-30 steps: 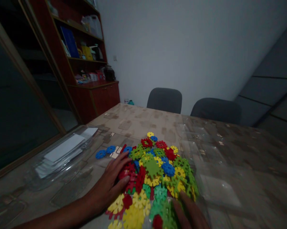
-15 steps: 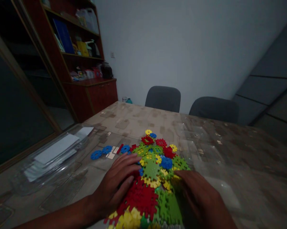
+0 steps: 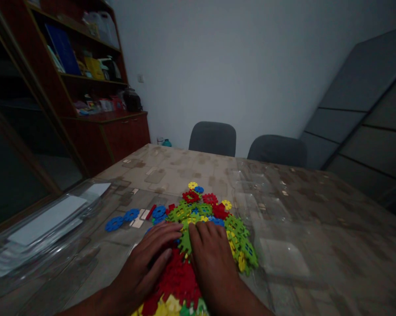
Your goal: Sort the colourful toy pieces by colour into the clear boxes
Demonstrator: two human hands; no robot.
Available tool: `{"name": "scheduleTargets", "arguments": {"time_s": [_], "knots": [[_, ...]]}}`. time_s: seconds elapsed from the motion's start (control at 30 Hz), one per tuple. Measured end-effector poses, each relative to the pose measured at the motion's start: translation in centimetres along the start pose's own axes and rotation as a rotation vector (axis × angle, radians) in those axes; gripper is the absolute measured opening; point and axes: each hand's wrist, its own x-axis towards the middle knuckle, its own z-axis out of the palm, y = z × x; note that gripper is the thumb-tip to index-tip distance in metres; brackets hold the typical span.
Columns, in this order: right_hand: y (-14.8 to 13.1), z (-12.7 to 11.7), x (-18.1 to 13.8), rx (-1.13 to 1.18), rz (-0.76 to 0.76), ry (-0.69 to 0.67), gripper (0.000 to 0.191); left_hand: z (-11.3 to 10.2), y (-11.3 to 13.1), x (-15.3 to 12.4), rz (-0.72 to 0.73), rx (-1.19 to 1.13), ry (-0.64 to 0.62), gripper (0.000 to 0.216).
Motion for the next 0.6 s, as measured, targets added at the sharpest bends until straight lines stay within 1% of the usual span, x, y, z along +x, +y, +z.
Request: {"name": "scheduleTargets", "arguments": {"time_s": [0.07,0.17,0.23,0.3,0.37,0.5,0.6], "knots": [[0.1,-0.4,0.0,0.032,-0.005,-0.005,0.03,0.1,-0.1,0.0,-0.015,-0.017,0.008,0.037],[0.1,-1.3,-0.4,0.113,-0.033,-0.037,0.039,0.2,-0.1,0.2,-0.063,-0.048,0.029,0.033],[0.3,-2.0,-0.8,0.156,-0.058,-0.072,0.042,0.3,-0.2,0.1,-0.066,-0.048,0.025,0.032],[0.6,-2.3,-1.4,0.179,-0.062,-0.079,0.04,0.3,-0.3,0.0,-0.054,-0.039,0.016,0.031],[1.3,-2.0,-2.1,0.164,-0.044,-0.052,0.043,0.2,-0.3,0.1,-0.054,-0.03,0.019,0.03],[3.0,-0.4,-3.3,0.065,-0.036,0.021,0.057,0.0,-0.1,0.8,-0.094,0.029,0.003,0.031],[3.5,0.2,-3.1,0.032,-0.04,-0.021,0.053,0.0,-0.1,1.4,-0.118,0.103,-0.055,0.035]]}}
